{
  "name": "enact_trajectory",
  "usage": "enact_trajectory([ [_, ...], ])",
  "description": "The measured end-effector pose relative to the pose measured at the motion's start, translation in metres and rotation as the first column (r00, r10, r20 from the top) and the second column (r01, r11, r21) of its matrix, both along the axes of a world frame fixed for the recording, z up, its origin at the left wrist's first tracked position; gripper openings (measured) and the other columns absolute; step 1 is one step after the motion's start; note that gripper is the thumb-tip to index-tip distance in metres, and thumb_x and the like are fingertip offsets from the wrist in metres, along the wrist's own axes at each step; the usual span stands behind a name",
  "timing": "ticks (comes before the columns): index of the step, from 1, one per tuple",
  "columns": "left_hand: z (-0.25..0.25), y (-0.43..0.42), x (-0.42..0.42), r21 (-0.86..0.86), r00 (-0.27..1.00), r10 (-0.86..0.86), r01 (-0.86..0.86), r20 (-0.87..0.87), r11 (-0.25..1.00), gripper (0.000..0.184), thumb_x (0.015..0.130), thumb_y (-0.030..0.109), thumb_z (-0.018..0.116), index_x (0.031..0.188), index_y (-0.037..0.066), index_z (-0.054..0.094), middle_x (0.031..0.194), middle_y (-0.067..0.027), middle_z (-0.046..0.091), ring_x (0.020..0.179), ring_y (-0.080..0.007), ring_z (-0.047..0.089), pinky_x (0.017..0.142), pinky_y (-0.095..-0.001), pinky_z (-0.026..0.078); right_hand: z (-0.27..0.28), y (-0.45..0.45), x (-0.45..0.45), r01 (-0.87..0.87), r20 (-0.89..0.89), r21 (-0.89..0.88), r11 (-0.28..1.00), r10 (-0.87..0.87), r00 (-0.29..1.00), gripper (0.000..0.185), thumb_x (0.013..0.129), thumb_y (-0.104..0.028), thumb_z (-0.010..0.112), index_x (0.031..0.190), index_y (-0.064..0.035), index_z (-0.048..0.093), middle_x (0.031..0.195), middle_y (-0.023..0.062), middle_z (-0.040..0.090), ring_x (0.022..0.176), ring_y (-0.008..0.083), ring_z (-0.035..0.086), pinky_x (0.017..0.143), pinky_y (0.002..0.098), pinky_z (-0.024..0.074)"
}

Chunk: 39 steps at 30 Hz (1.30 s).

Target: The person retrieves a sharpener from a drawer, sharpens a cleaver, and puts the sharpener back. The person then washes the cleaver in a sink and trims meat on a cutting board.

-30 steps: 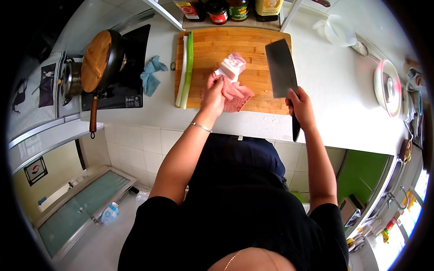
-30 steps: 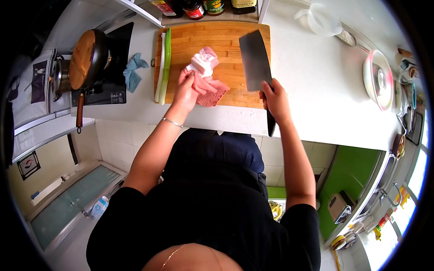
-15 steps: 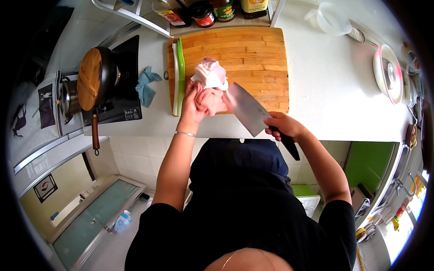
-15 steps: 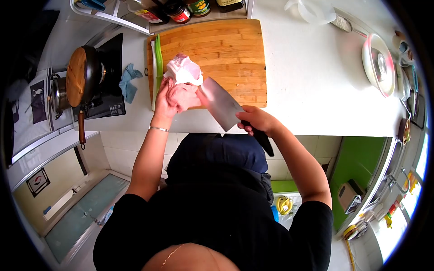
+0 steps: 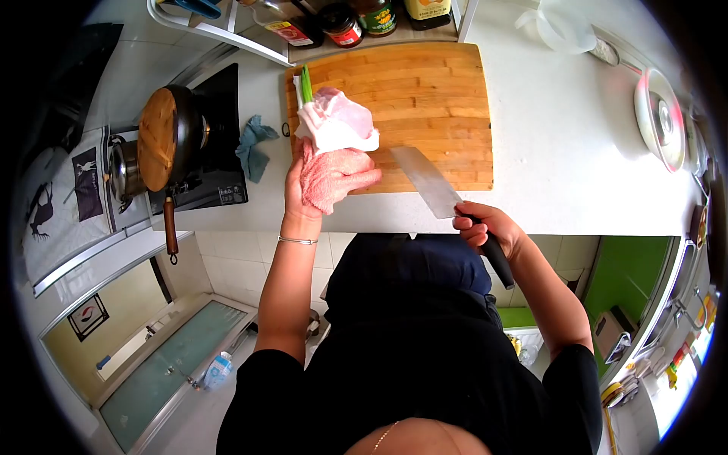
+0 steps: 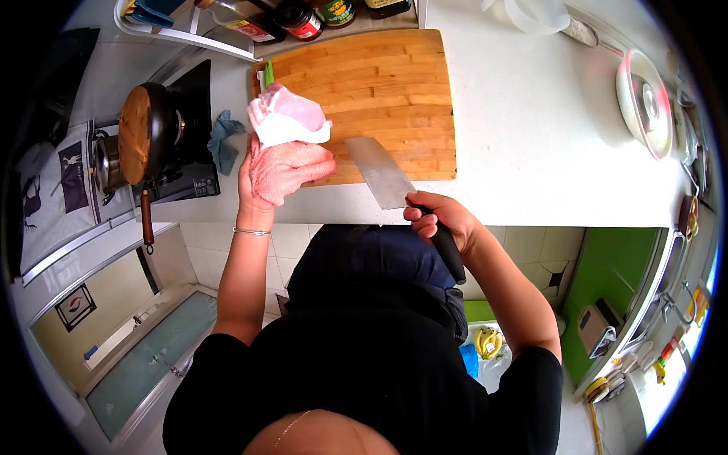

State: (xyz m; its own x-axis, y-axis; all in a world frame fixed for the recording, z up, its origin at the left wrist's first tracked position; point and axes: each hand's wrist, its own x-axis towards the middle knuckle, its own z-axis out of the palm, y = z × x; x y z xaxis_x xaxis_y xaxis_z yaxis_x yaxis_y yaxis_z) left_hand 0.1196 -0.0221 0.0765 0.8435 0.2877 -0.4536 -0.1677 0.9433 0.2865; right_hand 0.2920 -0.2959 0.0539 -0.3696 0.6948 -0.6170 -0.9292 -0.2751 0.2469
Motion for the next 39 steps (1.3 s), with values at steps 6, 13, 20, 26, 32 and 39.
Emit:
enact_trajectory([
  [6, 0.040, -0.016, 0.027, 0.104, 0.988, 0.008, -0.025, 0.156, 0.994, 0.061, 0.091, 0.050, 0.041, 0.140, 0.015, 0.028, 0.143, -0.0165, 0.029, 0.130, -0.0402, 0.028, 0.103, -0.0643, 0.021, 0.012, 0.021, -0.010, 0.227, -0.394, 0.079, 0.971, -0.179, 0.902, 0.017, 0.096, -0.019, 0.043, 0.088, -0.0041, 0.040, 0.069, 0.0029, 0.045, 0.045, 0.0039, 0.039, 0.037, 0.0180, 0.0387],
  [13, 0.039, -0.017, 0.013, 0.135, 0.990, -0.019, 0.000, 0.140, 0.991, 0.065, 0.086, 0.043, 0.055, 0.139, 0.016, 0.029, 0.140, -0.0136, 0.034, 0.128, -0.0363, 0.033, 0.100, -0.0581, 0.030, 0.030, 0.048, -0.013, 0.092, -0.074, 0.211, 0.973, -0.078, 0.994, 0.014, 0.095, -0.016, 0.044, 0.087, -0.0056, 0.041, 0.069, 0.0024, 0.046, 0.046, 0.0025, 0.037, 0.036, 0.0162, 0.0361],
  [20, 0.046, -0.015, -0.014, 0.631, 0.948, 0.027, 0.191, -0.318, 0.752, 0.039, 0.094, 0.010, 0.046, 0.132, 0.003, 0.038, 0.126, -0.0057, 0.048, 0.117, -0.0170, 0.046, 0.100, -0.0315, 0.038, 0.029, 0.031, 0.005, -0.080, 0.492, 0.154, 0.985, -0.006, 0.871, 0.011, 0.093, -0.016, 0.046, 0.095, -0.0053, 0.044, 0.068, 0.0026, 0.048, 0.043, 0.0017, 0.034, 0.035, 0.0155, 0.0346],
  [26, 0.059, -0.022, -0.010, 0.833, 0.943, 0.004, 0.292, -0.333, 0.471, 0.036, 0.093, 0.014, 0.050, 0.126, -0.001, 0.044, 0.116, -0.0047, 0.050, 0.112, -0.0139, 0.047, 0.097, -0.0285, 0.038, 0.026, 0.031, 0.012, -0.165, 0.603, 0.113, 0.980, 0.064, 0.795, 0.012, 0.092, -0.016, 0.046, 0.099, -0.0054, 0.045, 0.066, 0.0016, 0.049, 0.041, 0.0024, 0.036, 0.036, 0.0170, 0.0353],
  [32, 0.057, -0.008, -0.013, 0.831, 0.933, 0.009, 0.316, -0.360, 0.458, 0.035, 0.094, 0.016, 0.049, 0.125, 0.000, 0.045, 0.114, -0.0038, 0.053, 0.107, -0.0107, 0.048, 0.093, -0.0259, 0.040, 0.040, 0.040, 0.036, -0.340, 0.856, 0.046, 0.939, 0.139, 0.498, 0.014, 0.092, -0.016, 0.046, 0.092, -0.0030, 0.049, 0.063, 0.0004, 0.050, 0.041, 0.0045, 0.039, 0.038, 0.0196, 0.0369],
  [39, 0.065, 0.004, 0.000, 0.864, 0.961, -0.019, 0.256, -0.275, 0.434, 0.030, 0.096, 0.016, 0.047, 0.122, 0.003, 0.045, 0.116, -0.0022, 0.051, 0.104, -0.0093, 0.049, 0.091, -0.0247, 0.040, 0.064, 0.046, 0.066, -0.371, 0.876, 0.036, 0.928, 0.149, 0.459, 0.015, 0.091, -0.016, 0.047, 0.098, -0.0025, 0.049, 0.065, 0.0009, 0.050, 0.042, 0.0042, 0.038, 0.038, 0.0196, 0.0368],
])
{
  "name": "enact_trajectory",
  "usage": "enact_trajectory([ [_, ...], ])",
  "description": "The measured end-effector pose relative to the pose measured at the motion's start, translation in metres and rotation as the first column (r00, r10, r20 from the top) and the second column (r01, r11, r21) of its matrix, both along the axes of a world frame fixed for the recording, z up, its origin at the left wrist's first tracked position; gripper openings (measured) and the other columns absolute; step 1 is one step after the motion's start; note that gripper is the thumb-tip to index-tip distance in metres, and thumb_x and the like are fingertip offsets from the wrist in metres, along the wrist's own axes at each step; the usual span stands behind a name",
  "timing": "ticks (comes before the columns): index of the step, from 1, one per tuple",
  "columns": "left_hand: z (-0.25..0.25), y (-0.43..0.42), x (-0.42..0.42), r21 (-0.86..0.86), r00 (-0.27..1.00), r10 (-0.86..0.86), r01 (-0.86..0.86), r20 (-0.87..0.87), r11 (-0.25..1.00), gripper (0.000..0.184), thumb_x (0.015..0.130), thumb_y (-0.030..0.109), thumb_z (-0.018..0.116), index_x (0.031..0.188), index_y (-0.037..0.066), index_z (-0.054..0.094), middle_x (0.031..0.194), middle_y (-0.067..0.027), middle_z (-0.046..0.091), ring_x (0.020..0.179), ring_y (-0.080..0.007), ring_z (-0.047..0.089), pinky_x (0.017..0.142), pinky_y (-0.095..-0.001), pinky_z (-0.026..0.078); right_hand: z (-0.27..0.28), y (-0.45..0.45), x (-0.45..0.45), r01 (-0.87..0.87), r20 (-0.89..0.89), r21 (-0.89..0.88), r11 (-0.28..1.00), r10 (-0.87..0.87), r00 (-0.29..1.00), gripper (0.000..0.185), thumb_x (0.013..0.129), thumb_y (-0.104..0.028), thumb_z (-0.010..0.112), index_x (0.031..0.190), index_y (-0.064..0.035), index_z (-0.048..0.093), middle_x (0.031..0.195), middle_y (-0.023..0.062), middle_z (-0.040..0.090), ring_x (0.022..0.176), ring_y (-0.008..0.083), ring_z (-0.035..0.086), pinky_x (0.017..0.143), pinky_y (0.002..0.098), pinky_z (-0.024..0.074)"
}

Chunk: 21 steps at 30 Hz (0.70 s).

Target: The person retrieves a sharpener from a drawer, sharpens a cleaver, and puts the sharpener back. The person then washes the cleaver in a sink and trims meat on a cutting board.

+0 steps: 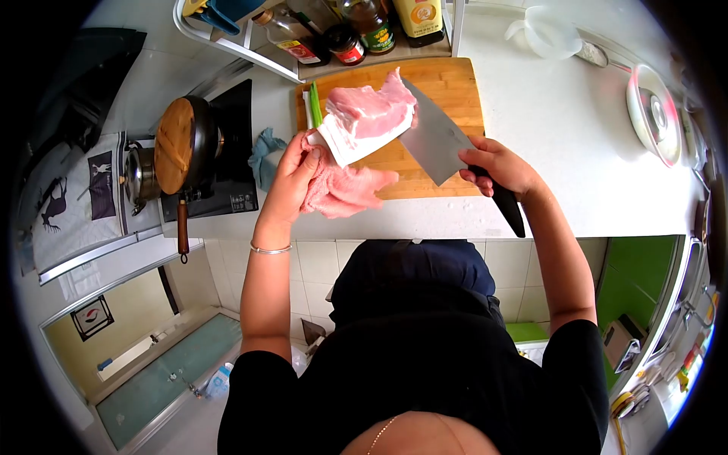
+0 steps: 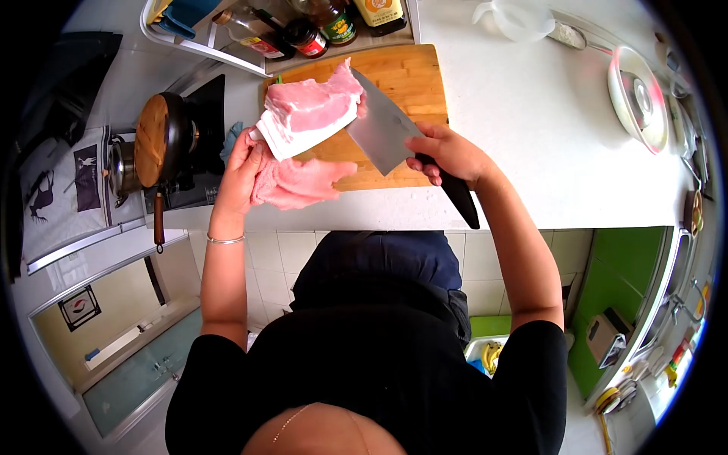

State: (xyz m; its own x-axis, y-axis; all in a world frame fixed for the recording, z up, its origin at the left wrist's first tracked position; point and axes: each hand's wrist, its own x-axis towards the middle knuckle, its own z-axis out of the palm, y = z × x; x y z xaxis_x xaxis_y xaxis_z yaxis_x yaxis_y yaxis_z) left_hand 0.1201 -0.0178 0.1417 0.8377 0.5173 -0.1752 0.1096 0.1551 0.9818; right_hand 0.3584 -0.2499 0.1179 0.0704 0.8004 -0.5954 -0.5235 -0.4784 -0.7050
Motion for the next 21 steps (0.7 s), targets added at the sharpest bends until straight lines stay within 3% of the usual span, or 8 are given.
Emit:
enact_trajectory([
  [3, -0.001, -0.001, 0.002, -0.115, 0.999, -0.030, 0.032, 0.011, 0.993, 0.029, 0.096, 0.017, 0.047, 0.122, 0.004, 0.045, 0.114, -0.0025, 0.052, 0.104, -0.0098, 0.050, 0.090, -0.0253, 0.042, -0.003, 0.000, 0.000, 0.015, -0.006, 0.006, 1.000, -0.015, 1.000, 0.015, 0.092, -0.016, 0.045, 0.099, -0.0030, 0.048, 0.065, 0.0002, 0.049, 0.041, 0.0035, 0.037, 0.037, 0.0188, 0.0351],
  [8, -0.051, -0.029, 0.011, -0.390, 0.982, 0.109, -0.162, -0.154, 0.907, 0.030, 0.095, 0.017, 0.047, 0.124, 0.008, 0.045, 0.117, -0.0036, 0.053, 0.107, -0.0127, 0.051, 0.091, -0.0276, 0.043, -0.032, 0.000, 0.007, 0.020, 0.021, -0.041, 0.999, -0.019, 1.000, 0.014, 0.092, -0.016, 0.045, 0.095, -0.0034, 0.048, 0.064, 0.0000, 0.048, 0.041, 0.0034, 0.037, 0.037, 0.0191, 0.0351],
  [10, -0.075, -0.042, 0.025, -0.418, 0.976, 0.183, -0.217, -0.120, 0.882, 0.028, 0.095, 0.017, 0.047, 0.122, 0.008, 0.046, 0.115, -0.0028, 0.054, 0.106, -0.0128, 0.052, 0.089, -0.0269, 0.044, -0.045, 0.009, 0.017, -0.040, 0.246, -0.111, 0.993, 0.066, 0.967, 0.014, 0.091, -0.017, 0.045, 0.087, -0.0038, 0.050, 0.064, -0.0005, 0.048, 0.042, 0.0036, 0.038, 0.039, 0.0210, 0.0368],
  [11, -0.085, -0.048, 0.034, -0.421, 0.971, 0.223, -0.239, -0.087, 0.875, 0.025, 0.095, 0.016, 0.047, 0.120, 0.008, 0.047, 0.110, -0.0025, 0.055, 0.100, -0.0120, 0.054, 0.086, -0.0267, 0.046, -0.055, 0.015, 0.023, -0.059, 0.393, -0.104, 0.993, 0.096, 0.914, 0.015, 0.089, -0.015, 0.045, 0.081, -0.0035, 0.050, 0.062, 0.0043, 0.053, 0.043, 0.0127, 0.046, 0.043, 0.0287, 0.0408],
  [12, -0.097, -0.050, 0.041, -0.425, 0.968, 0.229, -0.253, -0.106, 0.869, 0.023, 0.096, 0.016, 0.047, 0.117, 0.008, 0.048, 0.105, -0.0023, 0.056, 0.093, -0.0111, 0.055, 0.081, -0.0266, 0.047, -0.061, 0.018, 0.029, -0.062, 0.396, -0.114, 0.991, 0.103, 0.913, 0.015, 0.089, -0.015, 0.045, 0.081, -0.0035, 0.050, 0.062, 0.0043, 0.053, 0.043, 0.0127, 0.046, 0.043, 0.0287, 0.0408],
  [14, -0.121, -0.059, 0.060, -0.394, 0.948, 0.309, -0.314, -0.078, 0.864, 0.021, 0.096, 0.017, 0.046, 0.115, 0.008, 0.048, 0.104, -0.0024, 0.056, 0.089, -0.0108, 0.056, 0.078, -0.0266, 0.048, -0.064, 0.023, 0.035, -0.094, 0.943, -0.193, 0.977, 0.212, 0.258, 0.014, 0.087, -0.016, 0.046, 0.085, -0.0031, 0.053, 0.071, 0.0176, 0.061, 0.055, 0.0313, 0.057, 0.050, 0.0409, 0.0448],
  [15, -0.129, -0.064, 0.065, -0.397, 0.937, 0.333, -0.345, -0.103, 0.850, 0.020, 0.096, 0.018, 0.046, 0.113, 0.007, 0.048, 0.104, -0.0019, 0.056, 0.092, -0.0104, 0.055, 0.080, -0.0270, 0.048, -0.062, 0.020, 0.037, -0.054, 0.965, -0.217, 0.975, 0.222, 0.138, 0.014, 0.087, -0.016, 0.046, 0.086, -0.0032, 0.053, 0.074, 0.0215, 0.061, 0.063, 0.0395, 0.057, 0.056, 0.0464, 0.0452],
  [21, -0.133, -0.093, 0.078, -0.363, 0.917, 0.391, -0.393, -0.082, 0.845, 0.021, 0.095, 0.021, 0.049, 0.110, 0.006, 0.049, 0.101, -0.0007, 0.053, 0.090, -0.0084, 0.049, 0.080, -0.0247, 0.043, -0.041, -0.026, -0.005, 0.087, 0.984, 0.030, 0.996, -0.045, 0.173, 0.016, 0.086, -0.017, 0.055, 0.080, -0.0028, 0.048, 0.066, 0.0201, 0.058, 0.062, 0.0390, 0.058, 0.053, 0.0440, 0.0453],
])
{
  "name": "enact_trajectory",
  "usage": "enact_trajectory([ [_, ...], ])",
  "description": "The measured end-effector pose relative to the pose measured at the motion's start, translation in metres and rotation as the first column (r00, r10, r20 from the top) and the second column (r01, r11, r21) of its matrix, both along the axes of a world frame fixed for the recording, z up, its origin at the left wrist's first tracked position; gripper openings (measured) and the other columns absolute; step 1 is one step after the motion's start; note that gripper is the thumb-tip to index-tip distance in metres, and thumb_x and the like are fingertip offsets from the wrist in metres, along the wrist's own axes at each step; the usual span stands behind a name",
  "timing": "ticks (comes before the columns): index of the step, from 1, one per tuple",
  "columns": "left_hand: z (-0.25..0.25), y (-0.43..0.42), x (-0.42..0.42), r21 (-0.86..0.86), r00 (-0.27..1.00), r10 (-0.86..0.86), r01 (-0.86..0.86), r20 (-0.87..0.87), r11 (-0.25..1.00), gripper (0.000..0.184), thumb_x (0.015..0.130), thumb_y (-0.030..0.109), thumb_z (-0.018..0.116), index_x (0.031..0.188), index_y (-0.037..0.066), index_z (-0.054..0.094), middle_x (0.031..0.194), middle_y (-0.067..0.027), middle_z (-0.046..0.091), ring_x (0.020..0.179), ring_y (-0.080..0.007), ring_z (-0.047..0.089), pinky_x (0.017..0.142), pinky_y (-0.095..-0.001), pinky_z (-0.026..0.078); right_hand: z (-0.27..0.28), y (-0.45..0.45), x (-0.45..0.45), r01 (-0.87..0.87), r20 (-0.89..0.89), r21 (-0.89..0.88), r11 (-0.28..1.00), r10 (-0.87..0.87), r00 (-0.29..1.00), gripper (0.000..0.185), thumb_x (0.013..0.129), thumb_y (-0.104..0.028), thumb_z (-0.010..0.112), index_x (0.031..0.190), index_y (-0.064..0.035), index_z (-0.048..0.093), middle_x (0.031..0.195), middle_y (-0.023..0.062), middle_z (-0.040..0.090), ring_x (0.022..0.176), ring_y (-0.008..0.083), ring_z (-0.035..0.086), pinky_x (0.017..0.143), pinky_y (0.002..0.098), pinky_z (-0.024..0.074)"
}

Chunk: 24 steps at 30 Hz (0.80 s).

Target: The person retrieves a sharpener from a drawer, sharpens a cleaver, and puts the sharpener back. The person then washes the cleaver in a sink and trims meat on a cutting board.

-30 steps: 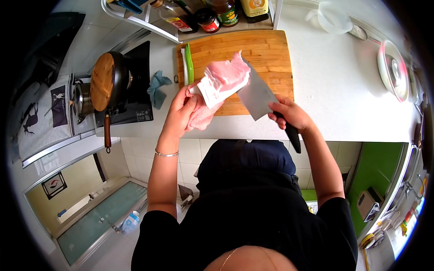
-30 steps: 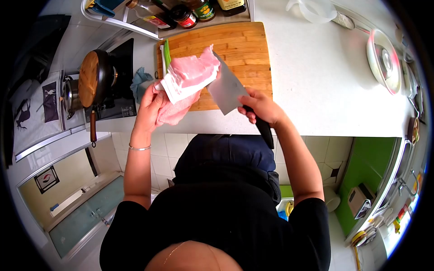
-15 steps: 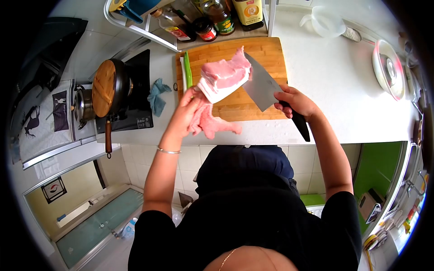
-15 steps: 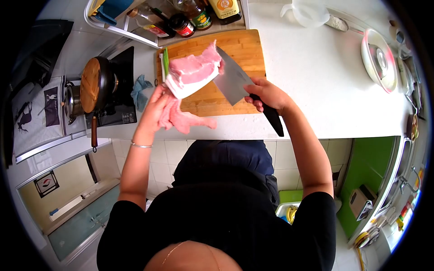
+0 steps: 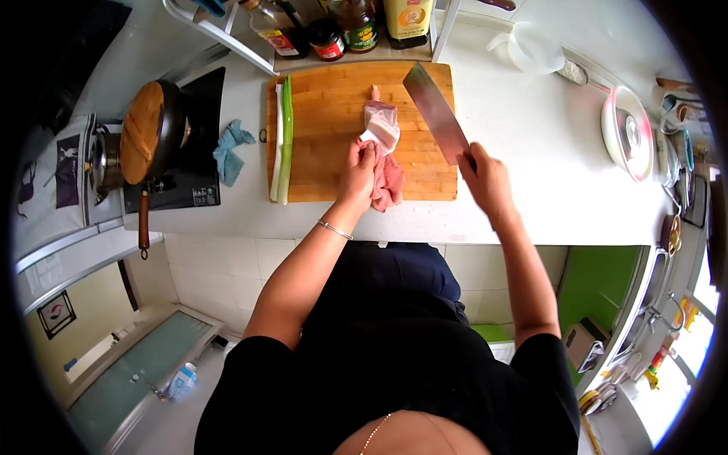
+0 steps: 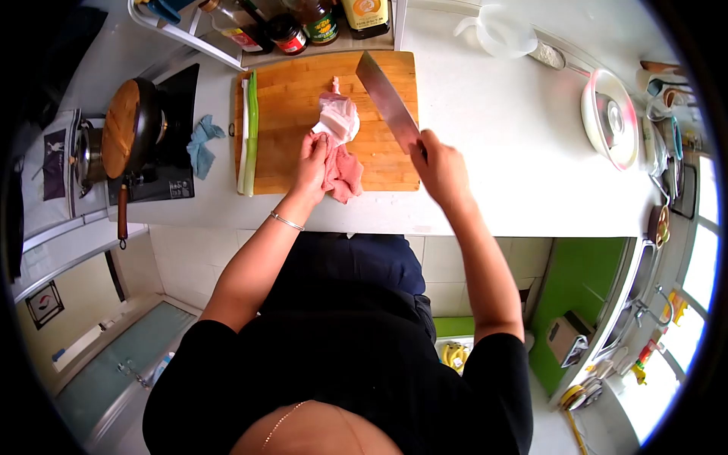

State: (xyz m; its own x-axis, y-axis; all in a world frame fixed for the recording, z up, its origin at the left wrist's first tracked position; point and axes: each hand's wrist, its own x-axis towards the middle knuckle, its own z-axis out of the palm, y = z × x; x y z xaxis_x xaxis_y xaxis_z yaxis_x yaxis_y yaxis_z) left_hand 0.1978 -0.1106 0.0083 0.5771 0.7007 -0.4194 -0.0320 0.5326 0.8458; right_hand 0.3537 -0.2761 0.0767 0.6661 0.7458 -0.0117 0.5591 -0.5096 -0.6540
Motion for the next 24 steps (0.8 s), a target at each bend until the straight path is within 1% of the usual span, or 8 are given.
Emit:
enact_trajectory([
  [3, -0.004, -0.011, -0.004, 0.052, 0.999, 0.017, -0.014, -0.042, 0.999, 0.020, 0.094, 0.022, 0.051, 0.102, 0.004, 0.048, 0.094, -0.0018, 0.051, 0.085, -0.0094, 0.047, 0.078, -0.0247, 0.042, 0.012, -0.010, -0.029, 0.038, -0.012, 0.075, 0.996, -0.037, 0.999, 0.016, 0.085, -0.014, 0.058, 0.080, -0.0023, 0.048, 0.066, 0.0189, 0.059, 0.061, 0.0388, 0.058, 0.053, 0.0412, 0.0458],
  [5, -0.001, -0.014, -0.004, 0.086, 0.996, 0.025, -0.018, -0.087, 0.996, 0.017, 0.094, 0.020, 0.051, 0.096, 0.004, 0.047, 0.090, -0.0016, 0.050, 0.082, -0.0088, 0.045, 0.076, -0.0243, 0.041, 0.018, -0.011, -0.040, -0.018, -0.030, 0.080, 0.997, 0.020, 0.999, 0.015, 0.085, -0.013, 0.058, 0.080, -0.0033, 0.048, 0.066, 0.0162, 0.058, 0.059, 0.0363, 0.057, 0.052, 0.0401, 0.0452],
  [6, -0.006, -0.014, -0.006, 0.106, 0.996, 0.016, -0.007, -0.083, 0.994, 0.015, 0.095, 0.018, 0.050, 0.101, 0.004, 0.050, 0.092, 0.0006, 0.053, 0.082, -0.0068, 0.049, 0.076, -0.0225, 0.043, 0.023, -0.010, -0.042, -0.077, 0.014, 0.045, 0.996, 0.076, 0.997, 0.014, 0.085, -0.014, 0.057, 0.081, -0.0041, 0.049, 0.066, 0.0149, 0.057, 0.059, 0.0355, 0.057, 0.051, 0.0403, 0.0453],
  [10, -0.008, -0.015, -0.009, 0.140, 0.998, 0.004, 0.005, -0.067, 0.990, 0.014, 0.095, 0.018, 0.050, 0.098, 0.004, 0.050, 0.091, 0.0001, 0.052, 0.082, -0.0063, 0.048, 0.076, -0.0223, 0.043, 0.033, -0.002, -0.044, -0.267, 0.138, -0.073, 0.961, 0.275, 0.951, 0.011, 0.087, -0.016, 0.055, 0.084, -0.0065, 0.050, 0.064, 0.0112, 0.056, 0.057, 0.0331, 0.057, 0.050, 0.0414, 0.0460],
  [13, 0.005, -0.016, -0.008, 0.172, 0.993, -0.008, 0.028, -0.119, 0.985, 0.013, 0.095, 0.018, 0.050, 0.096, 0.005, 0.049, 0.090, -0.0004, 0.051, 0.081, -0.0061, 0.047, 0.075, -0.0221, 0.042, 0.033, 0.004, -0.043, -0.310, 0.175, -0.126, 0.943, 0.328, 0.928, 0.010, 0.087, -0.016, 0.054, 0.085, -0.0071, 0.049, 0.064, 0.0099, 0.056, 0.056, 0.0314, 0.058, 0.049, 0.0409, 0.0467],
  [15, 0.013, -0.018, -0.007, 0.224, 0.993, 0.011, 0.016, -0.115, 0.974, 0.019, 0.093, 0.020, 0.052, 0.093, 0.003, 0.046, 0.085, -0.0034, 0.050, 0.077, -0.0097, 0.046, 0.070, -0.0255, 0.042, 0.031, 0.007, -0.041, -0.323, 0.207, -0.166, 0.932, 0.354, 0.912, 0.009, 0.086, -0.015, 0.054, 0.085, -0.0074, 0.050, 0.064, 0.0091, 0.056, 0.055, 0.0301, 0.058, 0.048, 0.0399, 0.0467],
  [19, 0.000, -0.017, -0.008, 0.221, 0.995, 0.008, 0.014, -0.099, 0.975, 0.019, 0.092, 0.020, 0.052, 0.093, 0.002, 0.046, 0.085, -0.0042, 0.051, 0.077, -0.0107, 0.046, 0.070, -0.0264, 0.042, 0.028, 0.010, -0.038, -0.359, 0.294, -0.247, 0.900, 0.422, 0.857, 0.008, 0.084, -0.013, 0.056, 0.087, -0.0081, 0.050, 0.065, 0.0071, 0.055, 0.054, 0.0266, 0.059, 0.046, 0.0367, 0.0476],
  [24, -0.010, -0.017, -0.008, 0.213, 0.997, -0.016, 0.030, -0.070, 0.977, 0.017, 0.091, 0.018, 0.050, 0.092, 0.001, 0.047, 0.082, -0.0044, 0.052, 0.074, -0.0120, 0.047, 0.068, -0.0274, 0.042, 0.030, 0.012, -0.038, -0.388, 0.307, -0.281, 0.878, 0.465, 0.830, 0.011, 0.083, -0.011, 0.056, 0.092, -0.0083, 0.051, 0.065, 0.0065, 0.055, 0.056, 0.0254, 0.060, 0.047, 0.0352, 0.0491],
])
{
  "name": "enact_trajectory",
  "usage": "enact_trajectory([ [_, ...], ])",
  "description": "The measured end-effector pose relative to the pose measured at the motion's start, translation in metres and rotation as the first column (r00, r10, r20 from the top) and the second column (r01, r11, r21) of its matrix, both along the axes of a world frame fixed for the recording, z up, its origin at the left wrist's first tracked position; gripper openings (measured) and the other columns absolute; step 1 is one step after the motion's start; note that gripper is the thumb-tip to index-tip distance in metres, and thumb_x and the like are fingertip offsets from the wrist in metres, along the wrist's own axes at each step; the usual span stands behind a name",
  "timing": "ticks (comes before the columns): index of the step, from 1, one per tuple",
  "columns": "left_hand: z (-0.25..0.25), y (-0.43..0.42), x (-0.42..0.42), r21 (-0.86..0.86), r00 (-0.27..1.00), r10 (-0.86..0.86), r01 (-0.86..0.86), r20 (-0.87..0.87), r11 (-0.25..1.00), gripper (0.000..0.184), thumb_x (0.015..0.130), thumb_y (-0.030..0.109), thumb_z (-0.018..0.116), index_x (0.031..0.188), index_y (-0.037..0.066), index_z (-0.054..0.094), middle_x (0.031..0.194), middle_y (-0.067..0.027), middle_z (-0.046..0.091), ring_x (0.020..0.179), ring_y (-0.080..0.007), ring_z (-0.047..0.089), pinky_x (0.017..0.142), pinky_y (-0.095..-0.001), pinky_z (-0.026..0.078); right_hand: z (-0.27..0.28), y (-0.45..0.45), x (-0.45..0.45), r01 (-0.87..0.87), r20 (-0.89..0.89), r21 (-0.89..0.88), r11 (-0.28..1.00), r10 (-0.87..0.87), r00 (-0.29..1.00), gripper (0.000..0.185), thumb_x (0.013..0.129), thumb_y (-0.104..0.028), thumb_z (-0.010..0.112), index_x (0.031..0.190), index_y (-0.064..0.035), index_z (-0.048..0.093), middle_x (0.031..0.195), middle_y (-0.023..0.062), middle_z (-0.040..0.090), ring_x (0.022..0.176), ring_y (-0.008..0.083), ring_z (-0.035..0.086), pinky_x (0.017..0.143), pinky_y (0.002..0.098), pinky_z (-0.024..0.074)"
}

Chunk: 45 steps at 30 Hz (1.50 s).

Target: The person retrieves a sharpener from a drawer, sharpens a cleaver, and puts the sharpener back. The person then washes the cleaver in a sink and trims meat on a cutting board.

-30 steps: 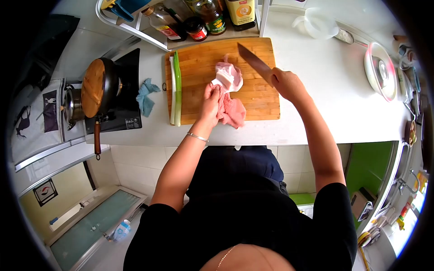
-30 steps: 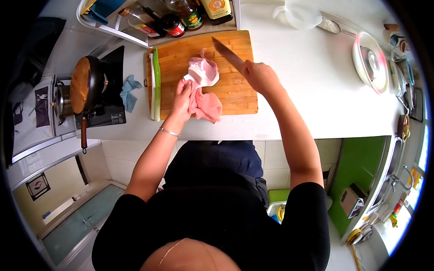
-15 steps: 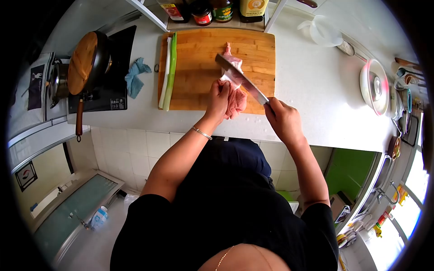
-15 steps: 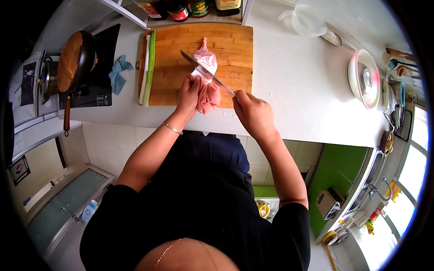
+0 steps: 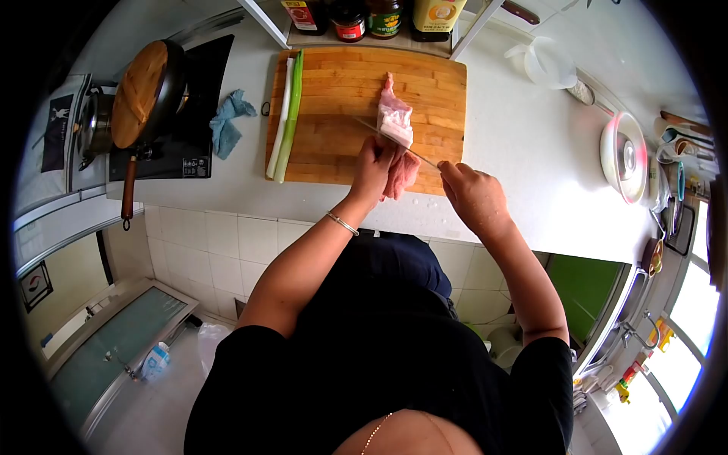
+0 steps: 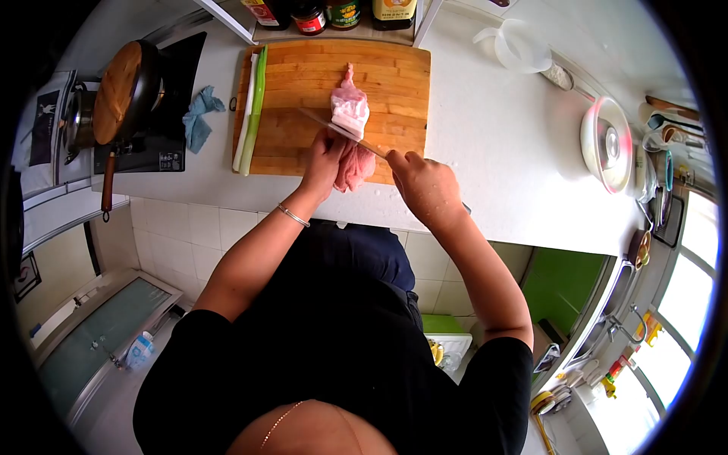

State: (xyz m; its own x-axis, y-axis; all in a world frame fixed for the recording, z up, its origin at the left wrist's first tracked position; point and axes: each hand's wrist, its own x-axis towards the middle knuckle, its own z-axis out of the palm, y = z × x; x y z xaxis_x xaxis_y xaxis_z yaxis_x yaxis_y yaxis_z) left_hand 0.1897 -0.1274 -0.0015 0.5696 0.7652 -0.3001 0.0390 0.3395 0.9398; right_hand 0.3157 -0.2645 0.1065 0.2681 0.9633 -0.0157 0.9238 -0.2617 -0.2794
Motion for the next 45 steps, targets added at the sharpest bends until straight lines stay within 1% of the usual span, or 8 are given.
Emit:
enact_trajectory([
  [16, -0.023, -0.014, -0.002, 0.026, 0.984, 0.180, -0.180, -0.010, 0.983, 0.018, 0.091, 0.015, 0.048, 0.091, -0.002, 0.053, 0.074, -0.0067, 0.056, 0.066, -0.0137, 0.049, 0.061, -0.0315, 0.043, -0.029, 0.012, -0.012, -0.033, 0.038, -0.130, 0.991, 0.038, 0.999, 0.015, 0.080, -0.008, 0.056, 0.094, -0.0092, 0.050, 0.072, 0.0072, 0.059, 0.060, 0.0246, 0.063, 0.050, 0.0341, 0.0508],
  [22, -0.007, -0.024, -0.007, 0.205, 0.980, 0.078, -0.040, -0.180, 0.978, 0.017, 0.089, 0.016, 0.047, 0.091, 0.000, 0.053, 0.078, -0.0140, 0.058, 0.071, -0.0214, 0.056, 0.063, -0.0345, 0.043, -0.046, 0.030, -0.010, -0.022, 0.032, -0.107, 0.994, 0.026, 0.999, 0.011, 0.084, -0.013, 0.055, 0.095, -0.0097, 0.053, 0.070, 0.0090, 0.059, 0.060, 0.0279, 0.062, 0.050, 0.0373, 0.0501],
  [25, 0.000, -0.027, -0.014, 0.043, 0.972, 0.170, -0.165, -0.163, 0.985, 0.017, 0.088, 0.016, 0.046, 0.087, 0.000, 0.050, 0.073, -0.0123, 0.054, 0.070, -0.0220, 0.054, 0.064, -0.0361, 0.043, -0.041, 0.032, -0.009, 0.014, -0.064, -0.065, 0.998, -0.018, 0.998, 0.008, 0.084, -0.014, 0.055, 0.090, -0.0086, 0.052, 0.070, 0.0101, 0.059, 0.061, 0.0293, 0.061, 0.051, 0.0383, 0.0499],
  [27, -0.007, -0.027, -0.018, 0.000, 0.971, 0.145, -0.148, -0.192, 0.989, 0.017, 0.089, 0.022, 0.044, 0.084, 0.005, 0.046, 0.068, -0.0011, 0.045, 0.050, -0.0103, 0.040, 0.037, -0.0282, 0.035, -0.036, 0.031, -0.007, 0.032, -0.108, -0.045, 0.998, -0.036, 0.994, 0.009, 0.086, -0.016, 0.054, 0.089, -0.0084, 0.052, 0.070, 0.0109, 0.060, 0.061, 0.0306, 0.061, 0.052, 0.0393, 0.0494],
  [30, 0.023, -0.024, -0.019, -0.211, 0.969, 0.148, -0.189, -0.195, 0.959, 0.017, 0.087, 0.018, 0.046, 0.079, 0.003, 0.044, 0.064, -0.0066, 0.045, 0.046, -0.0165, 0.043, 0.039, -0.0339, 0.037, -0.032, 0.031, -0.006, 0.041, -0.159, -0.071, 0.997, -0.052, 0.986, 0.013, 0.089, -0.021, 0.052, 0.089, -0.0078, 0.052, 0.073, 0.0116, 0.061, 0.062, 0.0326, 0.060, 0.054, 0.0412, 0.0487],
  [33, 0.012, -0.026, -0.020, -0.171, 0.975, 0.180, -0.201, -0.133, 0.964, 0.017, 0.087, 0.019, 0.046, 0.079, 0.005, 0.043, 0.062, -0.0053, 0.045, 0.039, -0.0140, 0.038, 0.029, -0.0314, 0.029, -0.030, 0.029, -0.010, 0.058, -0.211, -0.053, 0.997, -0.067, 0.975, 0.017, 0.089, -0.022, 0.052, 0.087, -0.0055, 0.049, 0.073, 0.0156, 0.061, 0.065, 0.0373, 0.059, 0.055, 0.0446, 0.0465],
  [43, 0.019, -0.025, -0.035, -0.241, 0.985, 0.072, -0.108, -0.154, 0.964, 0.021, 0.090, 0.025, 0.051, 0.084, 0.005, 0.045, 0.064, -0.0022, 0.049, 0.040, -0.0103, 0.041, 0.026, -0.0273, 0.029, -0.033, 0.024, -0.007, 0.040, -0.238, -0.043, 0.998, -0.049, 0.970, 0.015, 0.088, -0.021, 0.053, 0.093, -0.0072, 0.055, 0.073, 0.0141, 0.062, 0.064, 0.0349, 0.060, 0.056, 0.0430, 0.0482],
  [45, 0.013, -0.026, -0.037, -0.332, 0.990, 0.042, -0.085, -0.134, 0.939, 0.024, 0.089, 0.026, 0.055, 0.099, 0.004, 0.050, 0.073, -0.0039, 0.053, 0.045, -0.0108, 0.047, 0.033, -0.0253, 0.038, -0.037, 0.023, -0.008, 0.020, -0.202, -0.043, 0.999, -0.028, 0.979, 0.015, 0.088, -0.021, 0.053, 0.094, -0.0084, 0.055, 0.073, 0.0119, 0.062, 0.064, 0.0325, 0.061, 0.055, 0.0415, 0.0493],
])
